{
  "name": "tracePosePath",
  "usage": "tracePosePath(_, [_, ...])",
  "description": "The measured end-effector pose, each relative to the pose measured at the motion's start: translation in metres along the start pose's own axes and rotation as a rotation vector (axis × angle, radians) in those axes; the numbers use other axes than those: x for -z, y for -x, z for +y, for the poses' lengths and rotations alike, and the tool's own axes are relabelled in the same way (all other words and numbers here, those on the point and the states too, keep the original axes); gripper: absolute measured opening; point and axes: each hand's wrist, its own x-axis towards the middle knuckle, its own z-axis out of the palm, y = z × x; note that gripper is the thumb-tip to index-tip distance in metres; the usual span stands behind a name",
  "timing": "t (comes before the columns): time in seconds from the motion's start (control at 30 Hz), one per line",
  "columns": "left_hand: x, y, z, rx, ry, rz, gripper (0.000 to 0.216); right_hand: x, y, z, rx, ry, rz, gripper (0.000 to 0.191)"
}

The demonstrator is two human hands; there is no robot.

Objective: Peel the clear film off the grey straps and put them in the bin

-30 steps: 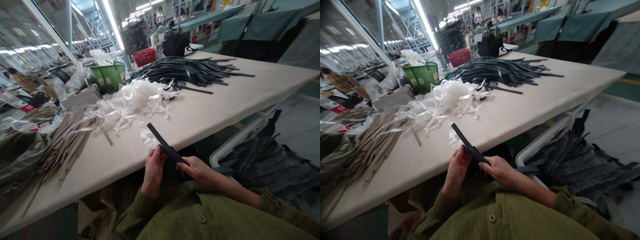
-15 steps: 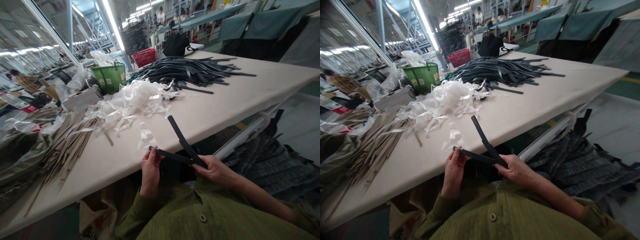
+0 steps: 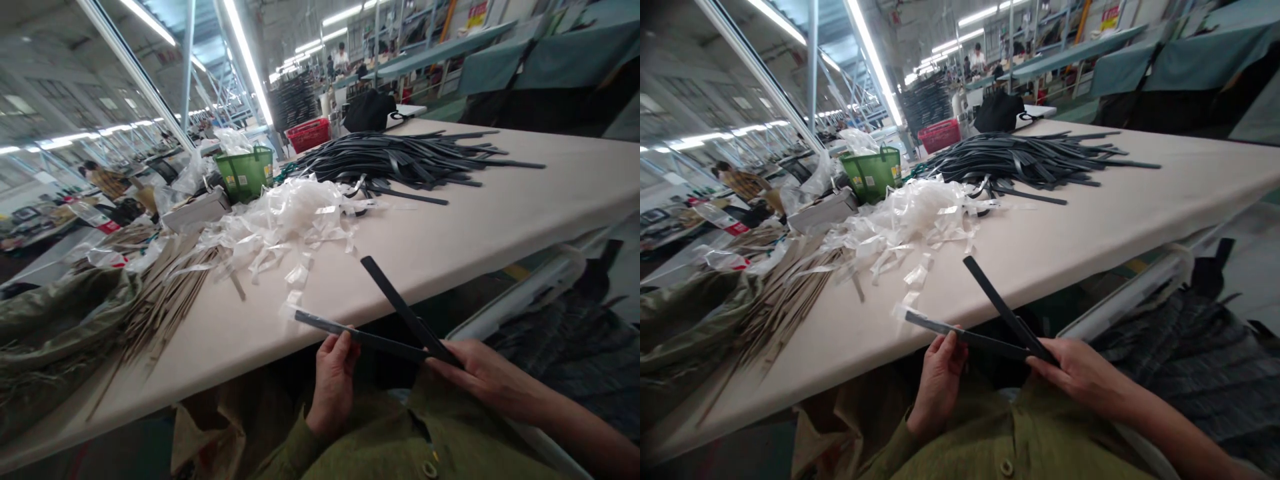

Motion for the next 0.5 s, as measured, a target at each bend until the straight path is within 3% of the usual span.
tracePosePath(0.1, [0.004,0.001,-0.012,0.085,-0.035,-0.01,0.034,-0.005,0.009,0.009,-0.053,0.021,0.01,0.054])
tracePosePath(0.27, [-0.009,0.007,-0.045,0.245,-0.165,-0.279,0.046,-0.022,0.005,-0.004,-0.011,-0.046,-0.01,0.054])
tracePosePath(0.43, [-0.013,0.006,-0.045,0.162,-0.152,-0.093,0.052,0.004,0.033,0.022,-0.09,-0.038,-0.018,0.056])
tracePosePath(0.5, [-0.014,0.008,-0.047,0.178,-0.158,-0.119,0.054,0.008,0.042,0.027,-0.138,-0.024,0.002,0.059])
